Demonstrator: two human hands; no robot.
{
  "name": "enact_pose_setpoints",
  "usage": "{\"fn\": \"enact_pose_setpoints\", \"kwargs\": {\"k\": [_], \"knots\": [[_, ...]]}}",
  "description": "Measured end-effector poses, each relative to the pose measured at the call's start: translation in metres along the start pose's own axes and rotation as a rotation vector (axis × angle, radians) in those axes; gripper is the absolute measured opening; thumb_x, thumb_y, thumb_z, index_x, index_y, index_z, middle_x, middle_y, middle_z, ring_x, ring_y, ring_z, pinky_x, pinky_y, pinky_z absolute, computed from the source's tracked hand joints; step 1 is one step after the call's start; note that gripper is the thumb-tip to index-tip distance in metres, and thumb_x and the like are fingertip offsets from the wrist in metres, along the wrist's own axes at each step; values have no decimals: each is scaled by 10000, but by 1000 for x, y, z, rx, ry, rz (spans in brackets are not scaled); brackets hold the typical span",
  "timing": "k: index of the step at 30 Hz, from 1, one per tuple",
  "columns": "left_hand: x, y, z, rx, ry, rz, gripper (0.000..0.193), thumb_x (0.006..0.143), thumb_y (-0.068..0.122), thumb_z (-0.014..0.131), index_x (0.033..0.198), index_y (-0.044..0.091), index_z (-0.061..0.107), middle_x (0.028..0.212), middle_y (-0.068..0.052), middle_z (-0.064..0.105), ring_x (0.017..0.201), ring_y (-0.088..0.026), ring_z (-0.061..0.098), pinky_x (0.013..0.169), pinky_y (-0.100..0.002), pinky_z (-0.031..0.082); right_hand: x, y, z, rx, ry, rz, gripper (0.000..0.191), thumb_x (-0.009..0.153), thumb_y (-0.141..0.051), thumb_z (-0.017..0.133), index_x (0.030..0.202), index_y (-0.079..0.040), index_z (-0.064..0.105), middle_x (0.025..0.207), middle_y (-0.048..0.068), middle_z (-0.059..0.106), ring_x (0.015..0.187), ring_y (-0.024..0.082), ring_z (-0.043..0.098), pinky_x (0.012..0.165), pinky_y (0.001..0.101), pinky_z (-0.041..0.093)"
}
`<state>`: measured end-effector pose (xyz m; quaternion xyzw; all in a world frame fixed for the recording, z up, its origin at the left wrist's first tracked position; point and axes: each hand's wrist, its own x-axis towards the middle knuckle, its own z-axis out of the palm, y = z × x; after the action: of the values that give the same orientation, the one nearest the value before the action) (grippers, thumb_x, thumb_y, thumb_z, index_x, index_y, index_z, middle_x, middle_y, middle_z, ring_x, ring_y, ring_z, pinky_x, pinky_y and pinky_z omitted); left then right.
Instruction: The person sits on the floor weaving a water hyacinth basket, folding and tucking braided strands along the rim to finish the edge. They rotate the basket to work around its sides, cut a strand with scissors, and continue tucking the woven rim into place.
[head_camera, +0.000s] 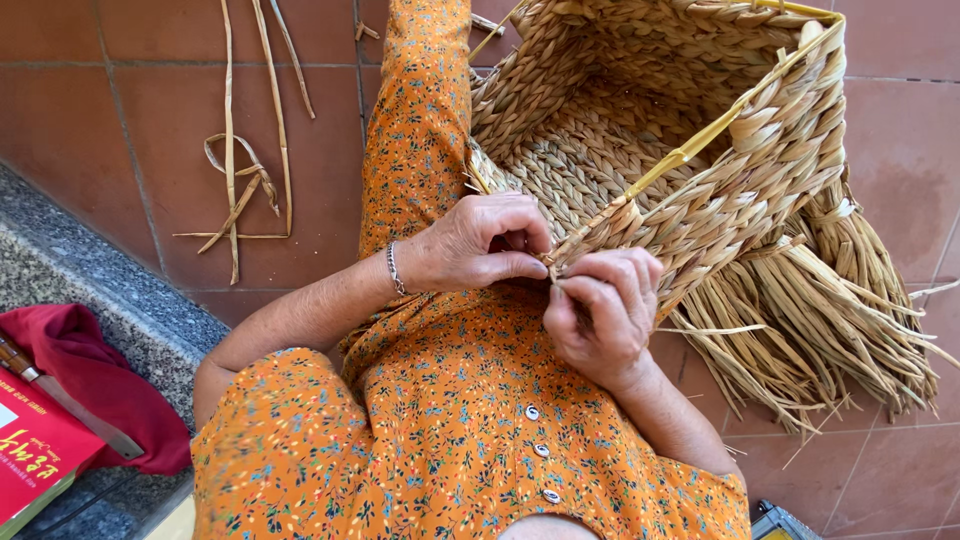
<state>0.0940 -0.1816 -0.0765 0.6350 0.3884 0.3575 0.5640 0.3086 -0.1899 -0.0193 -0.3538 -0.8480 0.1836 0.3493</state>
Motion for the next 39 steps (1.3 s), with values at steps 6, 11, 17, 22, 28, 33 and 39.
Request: {"fn": "enact_pose_setpoints", "kwargs": {"k": [6,11,17,22,28,33,39], "knots": [[-4,0,4,93,79,263,194,885,102,831,1004,46,687,1017,-87,678,1010,-246,685,897,-354,573,-16,1,4,2,-38,-57,265,795,14,804,975,-77,631,993,55,636,896,264,624,894,423,450],[-13,4,-2,182,176,317,236,863,81,823,1064,35,706,1104,-125,689,1050,-277,669,949,-367,542,-25,4,-6,-132,-26,-90,470,821,-245,913,1154,-118,607,1218,83,581,1120,296,540,1012,500,415],[-13,-16,-3,-86,453,15,84,1023,66,709,1079,7,730,1083,-68,714,1030,-137,668,936,-275,542,-22,15,-10,-337,-65,102,819,826,-417,898,1417,-42,472,1526,249,383,1434,453,367,1180,608,334],[-27,-34,1,-145,504,-144,104,1005,88,694,1066,12,729,978,-6,733,915,-62,660,842,-231,547,-15,31,-21,-393,-88,153,957,770,-448,910,1492,-13,457,1524,270,421,1470,455,361,1190,594,317],[-18,-51,-8,-194,680,-235,312,971,78,729,1271,32,657,1122,-37,650,971,-106,575,874,-269,505,4,80,-73,-224,28,180,1011,778,-474,968,1553,-39,485,1525,174,522,1509,351,404,1254,490,339],[29,-76,-15,-289,836,-360,790,871,222,794,1511,71,356,1506,-166,433,1350,-254,451,1123,-392,434,28,121,-103,-28,82,316,1045,752,-365,1000,1598,-54,472,1504,166,504,1450,296,447,1269,446,376],[61,-74,-24,-414,831,-670,1250,741,662,782,1615,123,69,1615,-236,235,1515,-340,265,1186,-501,273,65,130,-127,511,165,465,955,790,-96,970,1554,-39,402,1505,155,567,1358,234,547,1243,385,441]]}}
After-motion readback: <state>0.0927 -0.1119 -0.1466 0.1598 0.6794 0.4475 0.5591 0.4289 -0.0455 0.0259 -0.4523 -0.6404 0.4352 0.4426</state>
